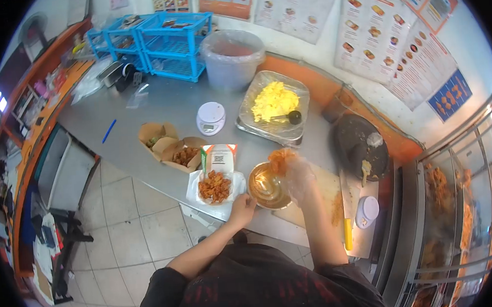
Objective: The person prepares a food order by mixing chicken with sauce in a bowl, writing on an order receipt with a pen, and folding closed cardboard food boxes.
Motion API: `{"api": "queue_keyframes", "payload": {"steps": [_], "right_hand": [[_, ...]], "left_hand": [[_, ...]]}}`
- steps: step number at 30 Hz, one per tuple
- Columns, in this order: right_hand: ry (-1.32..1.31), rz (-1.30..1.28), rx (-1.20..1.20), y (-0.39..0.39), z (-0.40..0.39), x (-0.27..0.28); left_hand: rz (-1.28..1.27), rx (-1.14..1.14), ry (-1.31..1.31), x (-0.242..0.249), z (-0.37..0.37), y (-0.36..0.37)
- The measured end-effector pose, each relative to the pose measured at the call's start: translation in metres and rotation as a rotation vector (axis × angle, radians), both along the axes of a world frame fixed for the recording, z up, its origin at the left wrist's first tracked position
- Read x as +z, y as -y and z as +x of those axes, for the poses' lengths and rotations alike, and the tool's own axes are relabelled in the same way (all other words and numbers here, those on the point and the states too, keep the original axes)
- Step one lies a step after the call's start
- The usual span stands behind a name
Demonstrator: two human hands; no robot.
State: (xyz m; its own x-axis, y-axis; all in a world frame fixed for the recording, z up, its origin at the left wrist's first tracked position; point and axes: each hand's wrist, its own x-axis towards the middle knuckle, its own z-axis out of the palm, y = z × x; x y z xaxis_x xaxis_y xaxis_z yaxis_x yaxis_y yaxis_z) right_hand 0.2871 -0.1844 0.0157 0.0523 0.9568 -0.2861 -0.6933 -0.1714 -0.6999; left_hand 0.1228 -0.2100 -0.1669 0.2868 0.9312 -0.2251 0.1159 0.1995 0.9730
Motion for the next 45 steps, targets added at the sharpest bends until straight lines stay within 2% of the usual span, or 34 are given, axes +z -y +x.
{"api": "queue_keyframes", "payload": {"steps": [2,3,4,6,7,9,12,13,16,19,22,23,25,26,28,29,32,33,36,40,41,44,45], "right_hand": [[-0.062,-0.037,-0.178,0.017,0.003,-0.008],[-0.071,-0.037,-0.206,0.021,0.001,-0.005],[-0.081,-0.019,-0.281,0.021,0.004,-0.022],[-0.099,0.018,-0.414,0.015,0.013,-0.089],[-0.107,0.038,-0.474,0.012,0.012,-0.105],[0.066,0.038,-0.495,0.019,-0.005,-0.079],[0.36,-0.081,-0.524,0.026,-0.024,-0.043],[0.464,-0.138,-0.533,0.025,-0.025,-0.037],[0.384,0.081,-0.314,0.024,-0.01,-0.07],[0.806,0.134,-0.121,0.045,-0.03,-0.044],[0.871,0.123,-0.097,0.069,-0.033,0.013],[0.871,0.218,0.122,0.073,-0.021,0.009],[0.779,0.134,0.486,0.088,0.003,0.021],[0.724,0.09,0.666,0.096,0.012,0.029],[0.449,0.324,0.526,0.122,0.011,0.041],[0.322,0.384,0.489,0.128,0.016,0.043],[-0.057,0.449,0.479,0.139,0.036,0.049],[0.022,0.536,0.444,0.131,0.046,0.043],[0.652,0.155,0.134,0.128,0.061,0.022],[1.335,0.157,-0.369,0.11,0.055,0.047],[1.734,0.306,-0.518,0.1,0.071,0.055],[1.67,0.273,-0.527,0.075,0.111,0.054],[1.686,0.322,-0.698,0.064,0.121,0.061]], "left_hand": [[-0.191,-0.195,-0.13,0.081,-0.019,0.003],[-0.012,-0.451,-0.528,0.109,-0.026,-0.001],[0.184,-0.418,-0.532,0.119,-0.025,0.004],[0.573,-0.33,-0.521,0.133,-0.021,0.015],[0.603,-0.266,-0.436,0.156,-0.017,0.024],[0.66,-0.136,-0.263,0.202,0.003,0.04],[0.98,0.101,-0.241,0.193,0.026,0.024],[0.956,0.088,-0.326,0.182,0.026,0.013],[0.938,0.109,-0.54,0.18,0.009,-0.015],[0.953,-0.039,-0.523,0.171,0.001,-0.03],[0.861,-0.079,-0.382,0.181,0.003,-0.03],[0.835,-0.107,-0.353,0.187,0.004,-0.026],[0.774,-0.161,-0.296,0.197,0.008,-0.019],[0.702,-0.115,-0.273,0.197,0.006,-0.024],[0.562,-0.026,-0.233,0.197,-0.011,-0.045],[0.586,-0.086,-0.247,0.201,-0.017,-0.051],[0.183,-0.598,0.134,0.207,-0.033,-0.072],[0.091,-0.705,0.221,0.198,-0.04,-0.084],[0.052,-0.692,0.371,0.195,-0.028,-0.081],[0.039,-0.455,0.354,0.198,-0.011,-0.064],[-0.008,-0.358,0.36,0.195,-0.005,-0.063],[0.188,-0.139,0.216,0.206,0.003,-0.05],[0.194,-0.173,0.203,0.196,-0.001,-0.053]]}}
